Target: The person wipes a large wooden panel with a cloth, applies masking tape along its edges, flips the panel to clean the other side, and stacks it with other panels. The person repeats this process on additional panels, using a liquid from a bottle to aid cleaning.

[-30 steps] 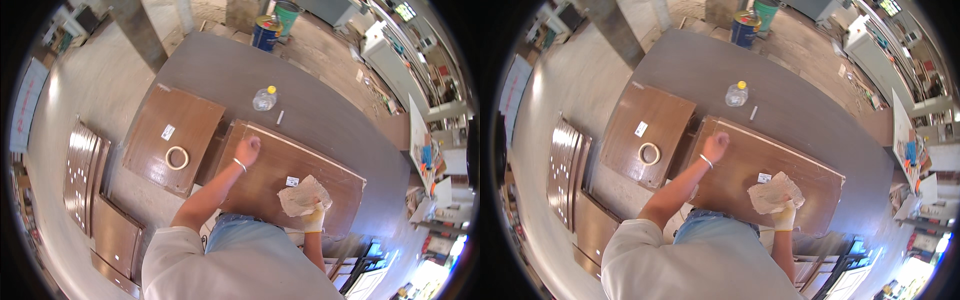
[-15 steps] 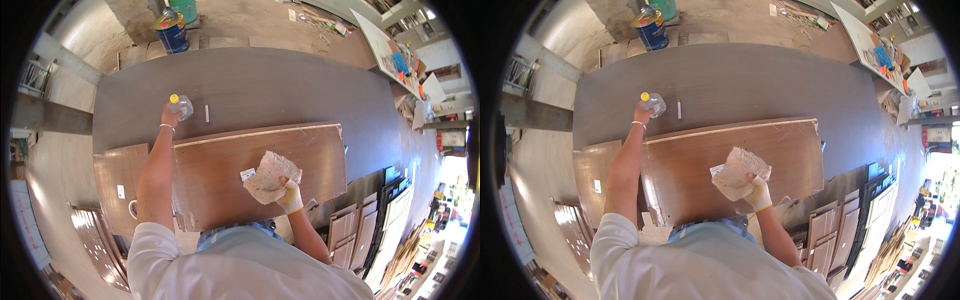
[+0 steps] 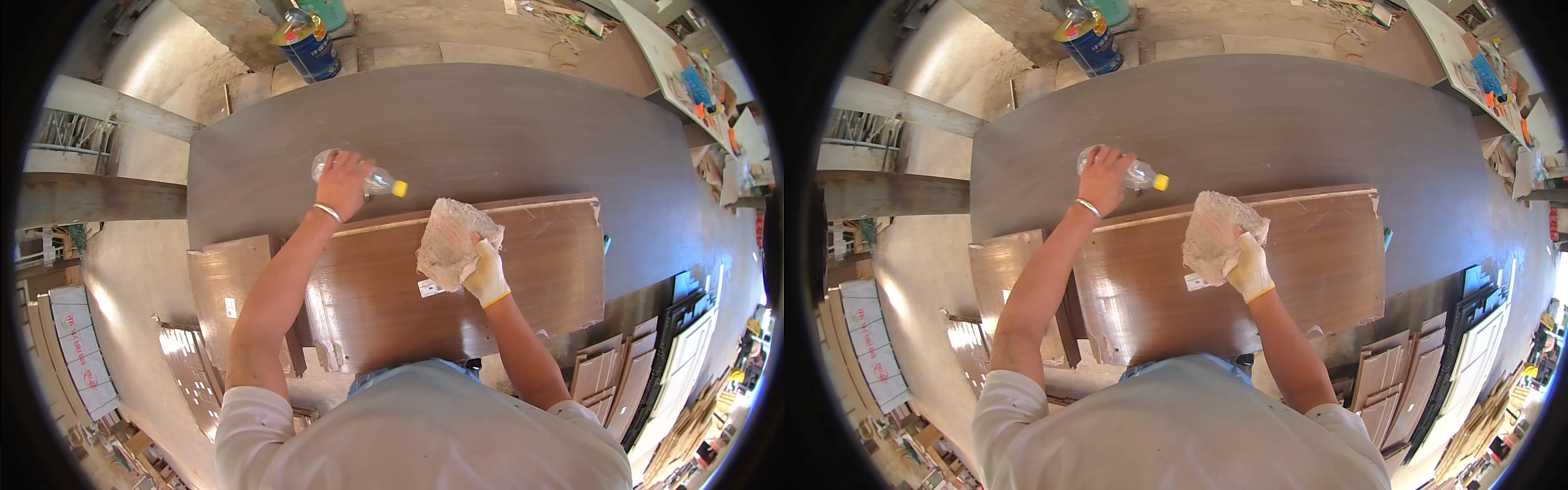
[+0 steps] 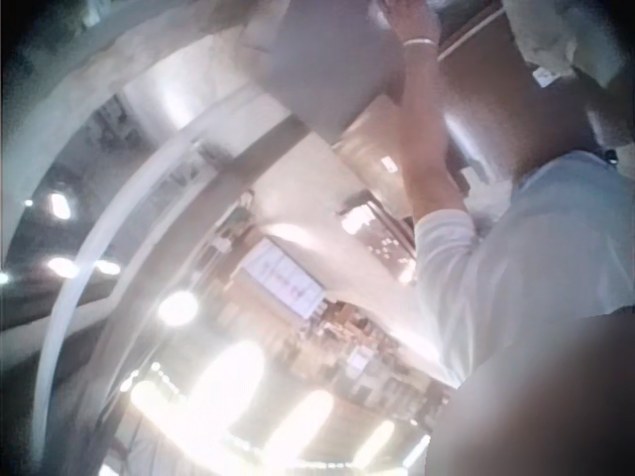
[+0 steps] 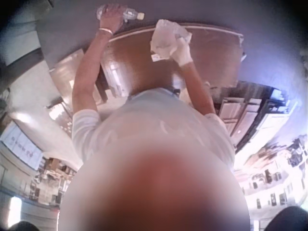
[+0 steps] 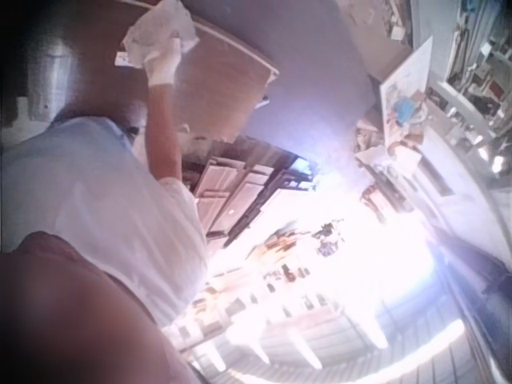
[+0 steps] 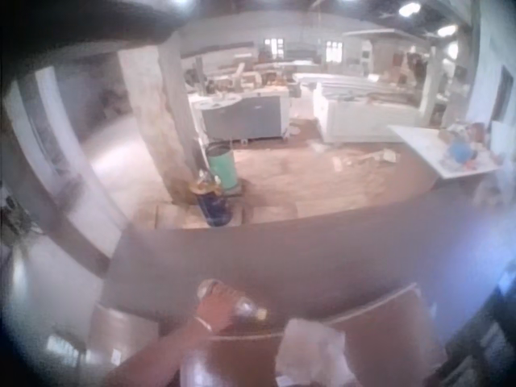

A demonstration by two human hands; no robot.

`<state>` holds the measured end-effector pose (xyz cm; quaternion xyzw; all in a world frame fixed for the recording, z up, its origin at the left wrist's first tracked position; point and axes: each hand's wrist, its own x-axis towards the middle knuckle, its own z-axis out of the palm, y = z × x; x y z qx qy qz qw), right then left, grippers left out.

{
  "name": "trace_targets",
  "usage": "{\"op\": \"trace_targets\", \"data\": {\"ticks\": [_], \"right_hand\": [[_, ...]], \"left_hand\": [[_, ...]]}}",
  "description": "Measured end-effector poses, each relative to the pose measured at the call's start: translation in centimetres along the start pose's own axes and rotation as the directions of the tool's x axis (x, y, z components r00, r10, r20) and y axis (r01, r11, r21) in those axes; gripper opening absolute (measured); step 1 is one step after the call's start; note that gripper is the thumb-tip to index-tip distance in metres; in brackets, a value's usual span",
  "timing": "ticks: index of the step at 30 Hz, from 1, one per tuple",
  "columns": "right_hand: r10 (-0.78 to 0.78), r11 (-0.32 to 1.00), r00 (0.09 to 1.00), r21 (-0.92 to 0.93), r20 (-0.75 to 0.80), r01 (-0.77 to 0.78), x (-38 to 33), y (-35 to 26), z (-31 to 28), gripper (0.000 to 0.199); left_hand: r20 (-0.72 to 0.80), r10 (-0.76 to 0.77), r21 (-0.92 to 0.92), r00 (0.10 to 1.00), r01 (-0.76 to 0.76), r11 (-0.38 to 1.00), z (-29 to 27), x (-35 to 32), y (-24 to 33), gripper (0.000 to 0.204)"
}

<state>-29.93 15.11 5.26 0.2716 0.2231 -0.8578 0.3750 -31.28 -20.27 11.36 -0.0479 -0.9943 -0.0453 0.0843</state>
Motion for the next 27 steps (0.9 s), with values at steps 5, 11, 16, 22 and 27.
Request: {"op": "trace_targets", "data": {"ticks": [5, 11, 16, 22, 27], "right_hand": [[-0.03, 1.0, 0.996, -0.002, 0.079, 0.03, 1.4, 1.0, 1.5, 0.058], [-0.165, 0.975, 0.985, -0.139, 0.058, 0.171, 1.7, 2.2, 3.0, 0.056], [-0.139, 0.976, 0.99, -0.171, 0.005, 0.137, 1.7, 3.0, 5.1, 0.058], [-0.037, 0.999, 0.997, 0.038, 0.068, 0.034, 2.6, 3.9, 5.9, 0.055], [-0.016, 0.999, 0.999, 0.031, -0.041, 0.018, 3.4, 4.9, 5.0, 0.053]], "left_hand": [[0.026, 0.21, 0.102, 0.977, -0.211, 0.972, -3.0, 0.7, 5.6, 0.033], [-0.083, 0.151, 0.085, 0.985, -0.144, 0.986, -4.3, 0.7, 5.5, 0.039], [-0.164, 0.093, -0.011, 0.982, -0.096, 0.995, -2.6, -0.1, 4.2, 0.043], [-0.135, 0.006, -0.061, 0.991, -0.015, 0.998, -0.6, -2.6, 2.4, 0.043], [-0.156, 0.046, 0.093, 0.987, -0.032, 0.995, -1.3, -3.2, 2.0, 0.039]]}}
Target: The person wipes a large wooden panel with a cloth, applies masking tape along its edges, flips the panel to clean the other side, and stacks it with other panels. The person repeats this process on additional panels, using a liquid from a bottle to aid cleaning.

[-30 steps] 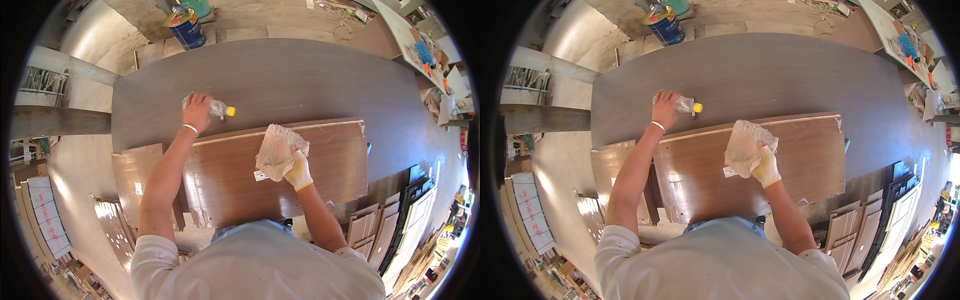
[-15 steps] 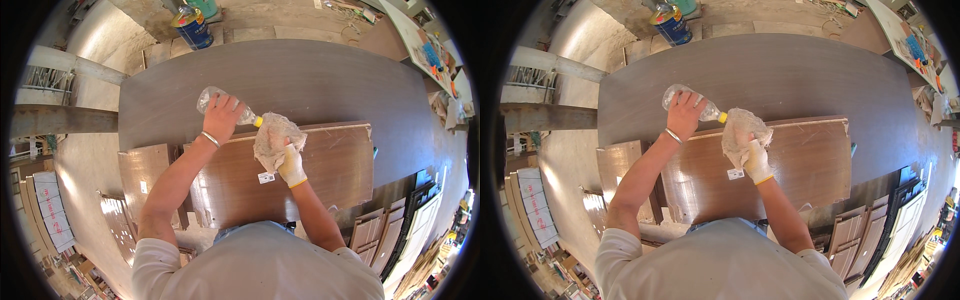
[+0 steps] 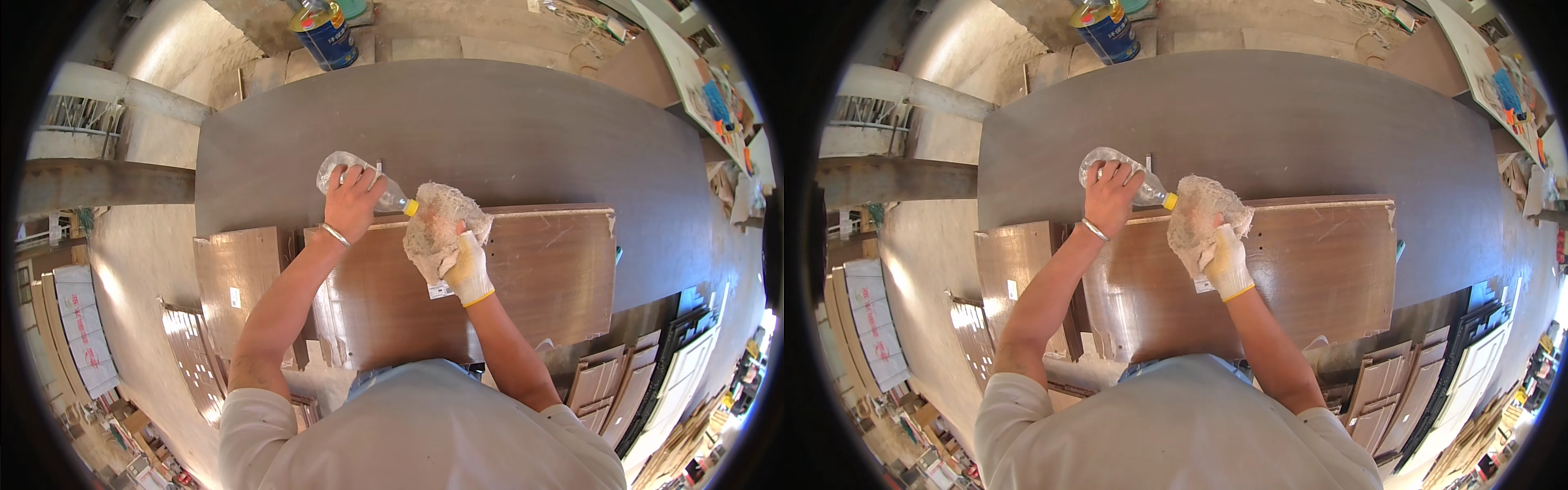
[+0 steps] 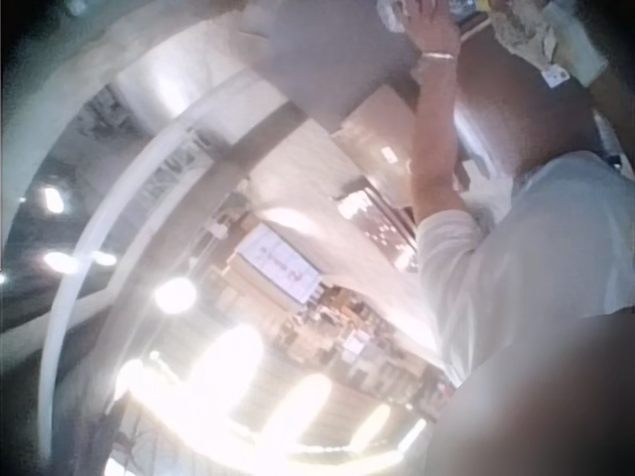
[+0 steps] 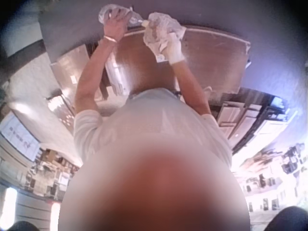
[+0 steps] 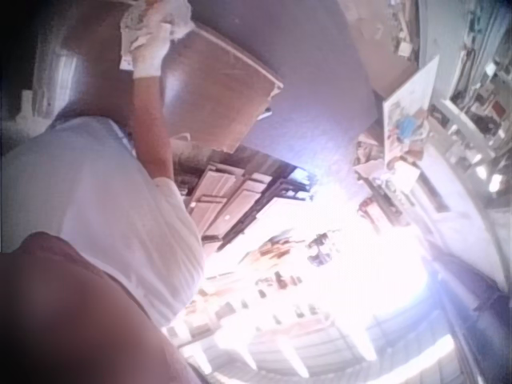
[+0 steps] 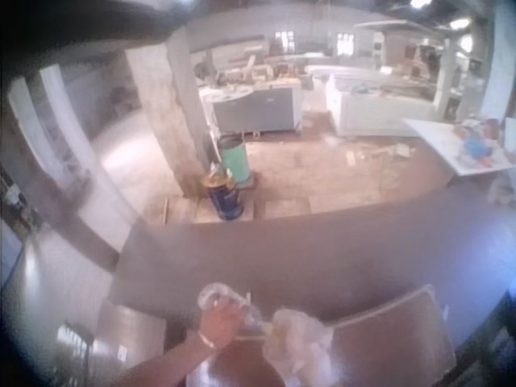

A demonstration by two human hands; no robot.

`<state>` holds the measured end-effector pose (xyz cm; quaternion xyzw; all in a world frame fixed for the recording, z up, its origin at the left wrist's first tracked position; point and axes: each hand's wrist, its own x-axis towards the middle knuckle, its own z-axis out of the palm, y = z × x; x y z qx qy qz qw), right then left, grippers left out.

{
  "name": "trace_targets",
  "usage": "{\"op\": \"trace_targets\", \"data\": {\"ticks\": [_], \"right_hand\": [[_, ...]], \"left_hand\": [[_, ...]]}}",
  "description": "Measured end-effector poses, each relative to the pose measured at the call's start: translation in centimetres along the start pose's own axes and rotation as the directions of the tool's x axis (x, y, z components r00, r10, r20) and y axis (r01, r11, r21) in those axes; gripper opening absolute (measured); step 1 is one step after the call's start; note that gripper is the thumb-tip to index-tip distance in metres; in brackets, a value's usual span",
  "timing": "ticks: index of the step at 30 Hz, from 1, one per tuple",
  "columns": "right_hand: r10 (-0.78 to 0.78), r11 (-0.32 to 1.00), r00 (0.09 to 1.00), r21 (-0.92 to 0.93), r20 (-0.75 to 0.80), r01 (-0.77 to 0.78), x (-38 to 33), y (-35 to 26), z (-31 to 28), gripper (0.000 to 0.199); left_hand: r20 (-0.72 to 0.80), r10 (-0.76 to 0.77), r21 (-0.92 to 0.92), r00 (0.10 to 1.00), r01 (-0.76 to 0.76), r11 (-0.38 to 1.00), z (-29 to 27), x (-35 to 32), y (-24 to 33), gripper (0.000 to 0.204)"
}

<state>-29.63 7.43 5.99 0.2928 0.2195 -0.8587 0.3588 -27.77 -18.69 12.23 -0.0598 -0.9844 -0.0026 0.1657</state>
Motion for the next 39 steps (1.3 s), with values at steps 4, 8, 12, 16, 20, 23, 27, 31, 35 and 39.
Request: {"op": "trace_targets", "data": {"ticks": [4, 8, 12, 16, 20, 23, 27, 31, 35, 39], "right_hand": [[-0.013, 1.0, 0.997, -0.018, 0.082, 0.015, -0.1, 0.2, 0.3, 0.052], [-0.006, 0.999, 0.998, -0.042, 0.064, 0.009, -0.5, -0.1, 1.7, 0.054], [0.092, 0.992, 0.98, 0.066, 0.178, -0.105, -0.5, -0.8, 2.1, 0.066], [-0.066, 0.994, 0.931, -0.06, 0.358, 0.094, -1.4, -4.2, 0.0, 0.069], [-0.469, 0.79, 0.858, -0.335, 0.209, 0.513, -3.7, -13.8, -4.4, 0.074], [-0.769, 0.556, 0.631, -0.595, -0.102, 0.581, -5.1, -22.7, -8.5, 0.066], [-0.797, -0.544, 0.532, -0.724, 0.286, -0.424, -1.7, -25.8, -12.2, 0.057], [-0.374, -0.906, 0.516, -0.423, 0.771, -0.026, 3.0, -14.1, -11.5, 0.072], [-0.007, -0.921, 0.704, -0.279, 0.71, 0.272, 5.8, 2.4, -4.7, 0.072], [0.323, -0.729, 0.534, -0.155, 0.781, 0.667, 9.2, 14.4, 2.9, 0.064]], "left_hand": [[0.013, 0.048, 0.053, 0.999, -0.049, 0.997, -1.3, 0.7, 0.5, 0.036], [0.011, 0.037, 0.034, 0.999, -0.038, 0.999, -1.3, 0.8, 0.5, 0.038], [0.044, -0.145, -0.074, 0.988, 0.148, 0.986, 1.4, -0.4, -1.1, 0.05], [0.106, -0.516, -0.241, 0.85, 0.525, 0.816, 6.3, -3.0, -4.2, 0.056], [0.084, -0.84, -0.456, 0.536, 0.77, 0.446, 11.1, -6.0, -8.9, 0.053], [0.254, -0.892, -0.448, 0.374, 0.863, 0.234, 12.9, -8.0, -12.4, 0.056], [0.369, -0.8, -0.566, 0.474, 0.797, 0.211, 12.4, -10.1, -13.7, 0.074], [0.242, -0.902, -0.682, 0.359, 0.724, 0.105, 6.4, -16.9, -9.7, 0.056], [0.116, -0.946, -0.605, 0.304, 0.777, 0.176, -2.0, -28.3, 4.7, 0.021], [0.395, -0.904, -0.471, 0.161, 0.881, -0.049, -6.9, -34.6, 17.1, 0.027]]}}
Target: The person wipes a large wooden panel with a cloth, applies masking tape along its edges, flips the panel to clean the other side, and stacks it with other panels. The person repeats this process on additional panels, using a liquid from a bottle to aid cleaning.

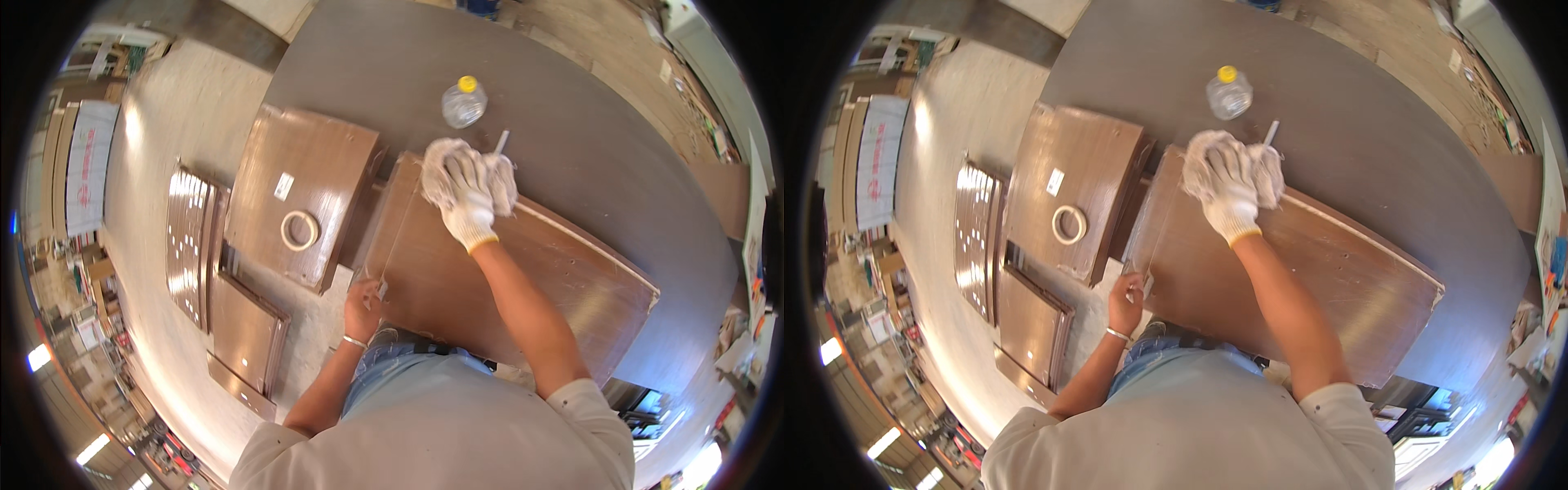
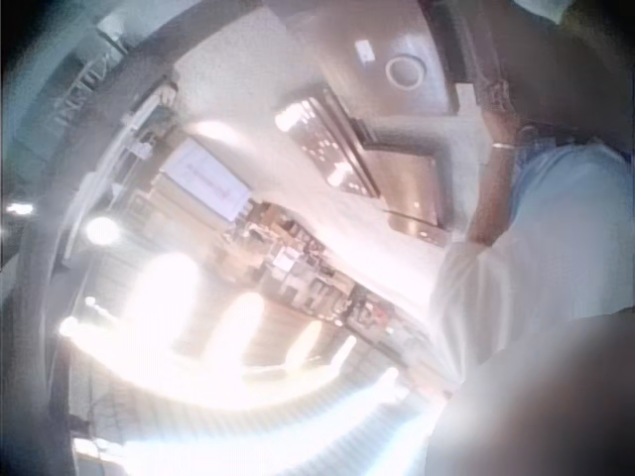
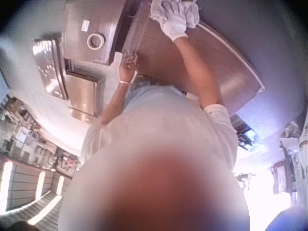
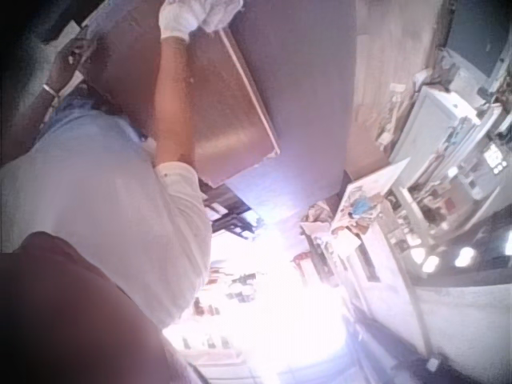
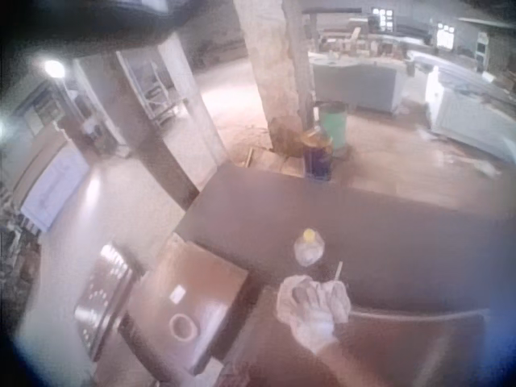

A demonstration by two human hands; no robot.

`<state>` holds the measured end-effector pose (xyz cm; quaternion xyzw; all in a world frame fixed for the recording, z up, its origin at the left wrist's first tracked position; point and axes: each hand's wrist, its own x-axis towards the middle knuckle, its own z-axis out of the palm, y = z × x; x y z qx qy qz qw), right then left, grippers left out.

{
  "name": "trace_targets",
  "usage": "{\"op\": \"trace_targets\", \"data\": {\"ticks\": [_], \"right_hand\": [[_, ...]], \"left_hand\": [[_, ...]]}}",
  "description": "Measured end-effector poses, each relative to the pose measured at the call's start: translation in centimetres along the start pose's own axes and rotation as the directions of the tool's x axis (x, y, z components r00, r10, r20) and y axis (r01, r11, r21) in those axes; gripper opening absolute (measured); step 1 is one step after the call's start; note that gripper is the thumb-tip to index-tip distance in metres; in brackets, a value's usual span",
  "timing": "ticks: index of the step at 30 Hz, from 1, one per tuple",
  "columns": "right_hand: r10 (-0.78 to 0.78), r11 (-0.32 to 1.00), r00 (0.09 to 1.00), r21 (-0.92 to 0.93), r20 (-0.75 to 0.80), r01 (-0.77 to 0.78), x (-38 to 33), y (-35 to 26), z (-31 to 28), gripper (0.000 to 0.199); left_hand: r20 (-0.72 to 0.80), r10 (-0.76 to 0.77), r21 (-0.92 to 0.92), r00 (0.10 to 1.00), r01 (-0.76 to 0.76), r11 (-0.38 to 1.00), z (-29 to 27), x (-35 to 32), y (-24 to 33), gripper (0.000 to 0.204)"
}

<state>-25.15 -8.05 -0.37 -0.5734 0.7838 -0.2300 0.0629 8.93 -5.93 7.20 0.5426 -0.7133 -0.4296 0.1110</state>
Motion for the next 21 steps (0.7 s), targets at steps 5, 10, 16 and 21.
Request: {"op": "trace_targets", "data": {"ticks": [5, 10, 16, 21], "right_hand": [[-0.503, 0.857, 0.848, 0.227, 0.168, 0.463, -4.7, -11.5, 0.8, 0.062], [-0.46, 0.831, 0.429, 0.206, 0.777, 0.517, -8.3, -14.0, -3.5, 0.033], [-0.105, 0.994, 0.888, 0.066, 0.448, 0.084, -5.1, -11.2, 0.0, 0.03], [-0.653, 0.747, 0.664, 0.456, 0.364, 0.484, -18.4, -17.3, 2.7, 0.051]], "left_hand": [[-0.092, 0.077, 0.02, 0.993, -0.076, 0.997, -1.6, -5.1, -2.3, 0.032], [-0.261, -0.044, -0.11, 0.964, 0.016, 0.994, -5.7, -4.3, -7.1, 0.028], [-0.269, -0.17, -0.132, 0.948, 0.138, 0.981, -8.5, -6.0, -10.3, 0.022], [-0.301, -0.176, -0.196, 0.937, 0.119, 0.973, -6.6, -7.6, -9.6, 0.021]]}}
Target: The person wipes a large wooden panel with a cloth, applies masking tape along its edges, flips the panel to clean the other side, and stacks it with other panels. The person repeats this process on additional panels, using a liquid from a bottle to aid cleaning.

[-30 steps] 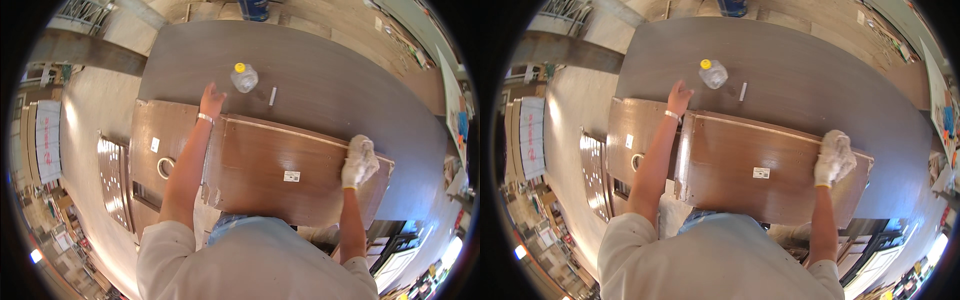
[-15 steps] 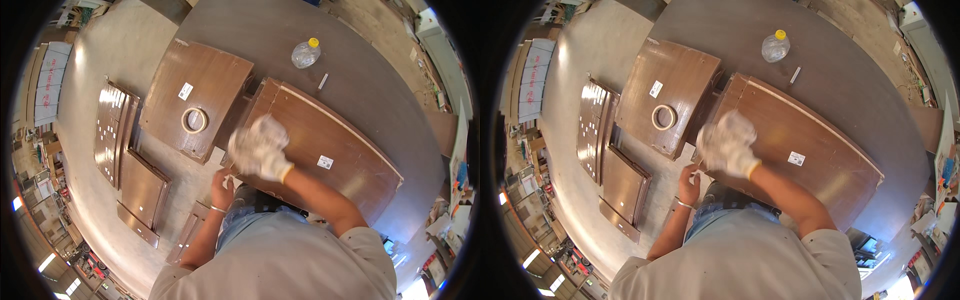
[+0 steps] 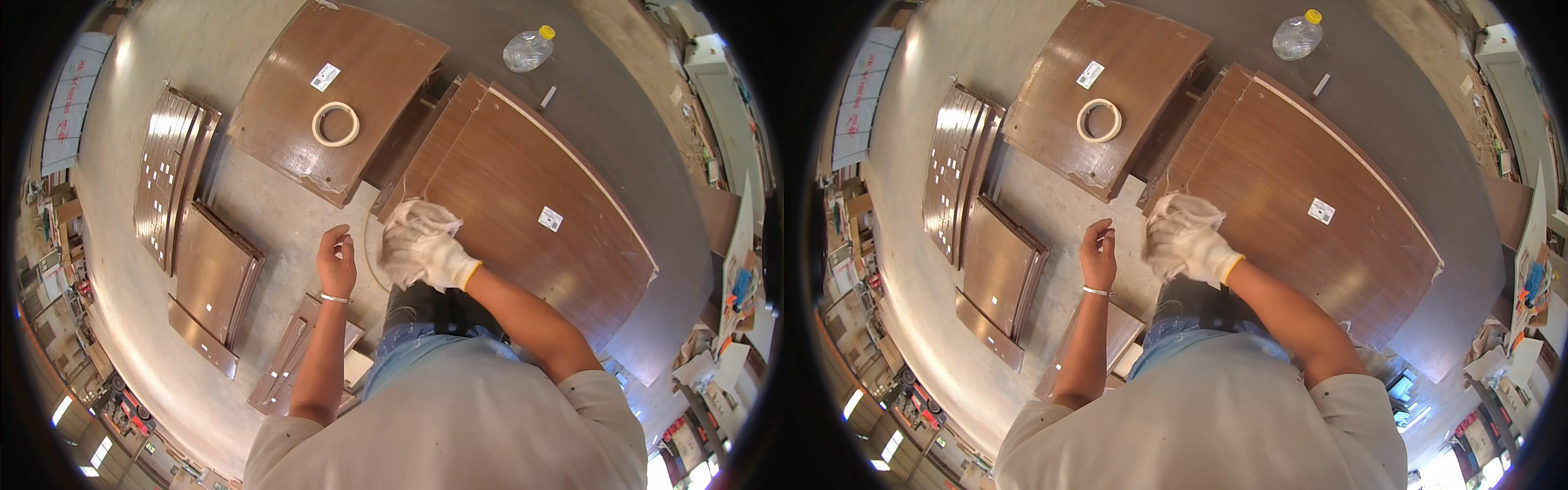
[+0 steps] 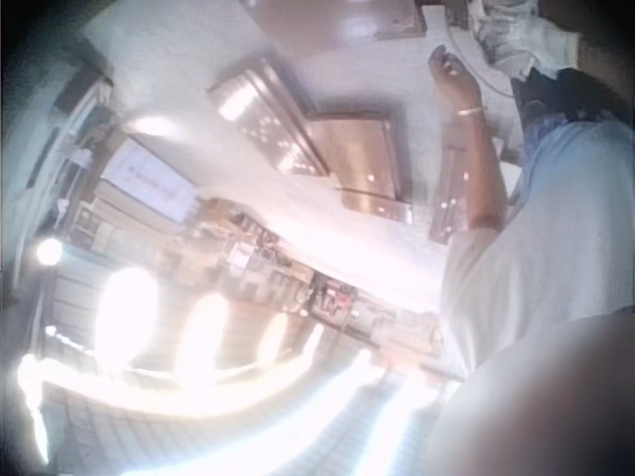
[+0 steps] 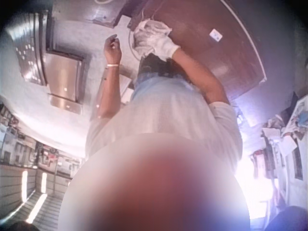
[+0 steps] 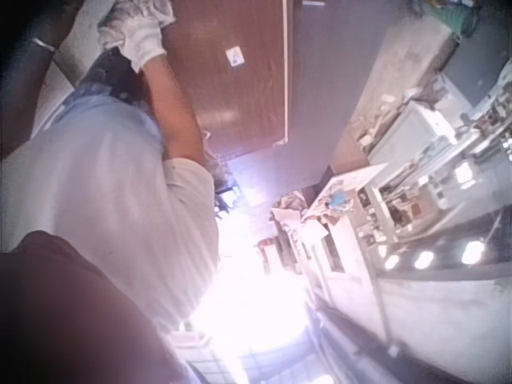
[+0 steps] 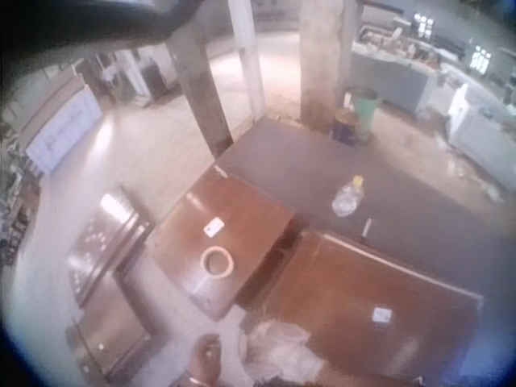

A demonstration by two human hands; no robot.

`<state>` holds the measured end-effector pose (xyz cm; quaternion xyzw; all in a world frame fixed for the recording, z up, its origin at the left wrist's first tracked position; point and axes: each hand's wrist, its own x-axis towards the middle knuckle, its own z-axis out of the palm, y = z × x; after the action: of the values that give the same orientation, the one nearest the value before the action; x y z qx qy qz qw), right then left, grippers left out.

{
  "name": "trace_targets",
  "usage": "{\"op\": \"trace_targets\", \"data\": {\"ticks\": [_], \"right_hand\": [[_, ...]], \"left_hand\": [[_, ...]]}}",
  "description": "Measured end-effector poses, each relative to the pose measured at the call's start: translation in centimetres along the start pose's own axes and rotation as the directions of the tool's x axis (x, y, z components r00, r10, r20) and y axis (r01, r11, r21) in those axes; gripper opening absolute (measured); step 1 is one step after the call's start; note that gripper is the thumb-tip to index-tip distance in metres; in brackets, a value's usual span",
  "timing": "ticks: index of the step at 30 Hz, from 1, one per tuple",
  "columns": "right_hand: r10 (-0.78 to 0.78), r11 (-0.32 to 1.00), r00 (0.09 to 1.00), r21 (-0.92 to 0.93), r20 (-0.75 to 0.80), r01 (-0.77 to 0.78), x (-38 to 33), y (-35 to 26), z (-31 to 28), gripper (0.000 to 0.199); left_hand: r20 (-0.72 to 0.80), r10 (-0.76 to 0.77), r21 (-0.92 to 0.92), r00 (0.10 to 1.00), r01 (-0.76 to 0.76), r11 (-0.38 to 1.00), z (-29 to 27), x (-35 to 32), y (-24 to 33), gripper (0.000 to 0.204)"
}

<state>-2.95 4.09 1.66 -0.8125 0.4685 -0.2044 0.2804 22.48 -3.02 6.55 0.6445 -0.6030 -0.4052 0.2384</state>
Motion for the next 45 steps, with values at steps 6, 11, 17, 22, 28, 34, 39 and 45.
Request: {"op": "trace_targets", "data": {"ticks": [6, 11, 17, 22, 28, 34, 39, 45], "right_hand": [[0.065, 0.998, 0.995, 0.007, 0.078, -0.066, -15.0, -0.2, -3.7, 0.059], [0.463, 0.864, 0.886, -0.239, 0.033, -0.443, -40.3, -6.8, -3.9, 0.041], [0.671, 0.53, 0.626, -0.334, -0.396, -0.779, -43.6, -11.2, 0.5, 0.027], [0.439, 0.838, 0.472, 0.158, -0.765, -0.523, -27.1, -9.5, 2.2, 0.023], [0.647, 0.552, 0.499, -0.097, -0.577, -0.828, -49.2, -8.8, 5.3, 0.029], [0.5, -0.573, -0.826, 0.616, -0.26, -0.54, -73.3, -12.9, 5.7, 0.018], [0.592, -0.309, -0.298, 0.13, -0.749, -0.942, -52.9, -8.5, 5.6, 0.035], [0.895, 0.039, -0.246, 0.615, -0.372, -0.787, -48.9, -5.8, 1.1, 0.043]], "left_hand": [[0.074, -0.009, -0.008, 0.997, 0.009, 1.0, 2.9, -4.6, -0.7, 0.022], [0.136, 0.131, 0.027, 0.982, -0.136, 0.99, 5.1, -9.2, -1.5, 0.022], [0.249, 0.201, 0.143, 0.947, -0.242, 0.96, 9.8, -10.7, 3.5, 0.022], [0.541, 0.593, -0.114, 0.596, -0.647, 0.754, 23.7, -13.0, 13.0, 0.026], [0.658, 0.697, 0.058, 0.285, -0.942, 0.331, 32.6, -13.1, 15.8, 0.04], [0.717, 0.643, 0.228, 0.269, -0.962, 0.148, 35.8, -13.9, 11.5, 0.062], [0.681, 0.691, 0.242, 0.244, -0.965, 0.102, 36.2, -15.1, 11.5, 0.064], [0.668, 0.709, 0.208, 0.226, -0.971, 0.114, 35.7, -15.5, 11.7, 0.066]]}}
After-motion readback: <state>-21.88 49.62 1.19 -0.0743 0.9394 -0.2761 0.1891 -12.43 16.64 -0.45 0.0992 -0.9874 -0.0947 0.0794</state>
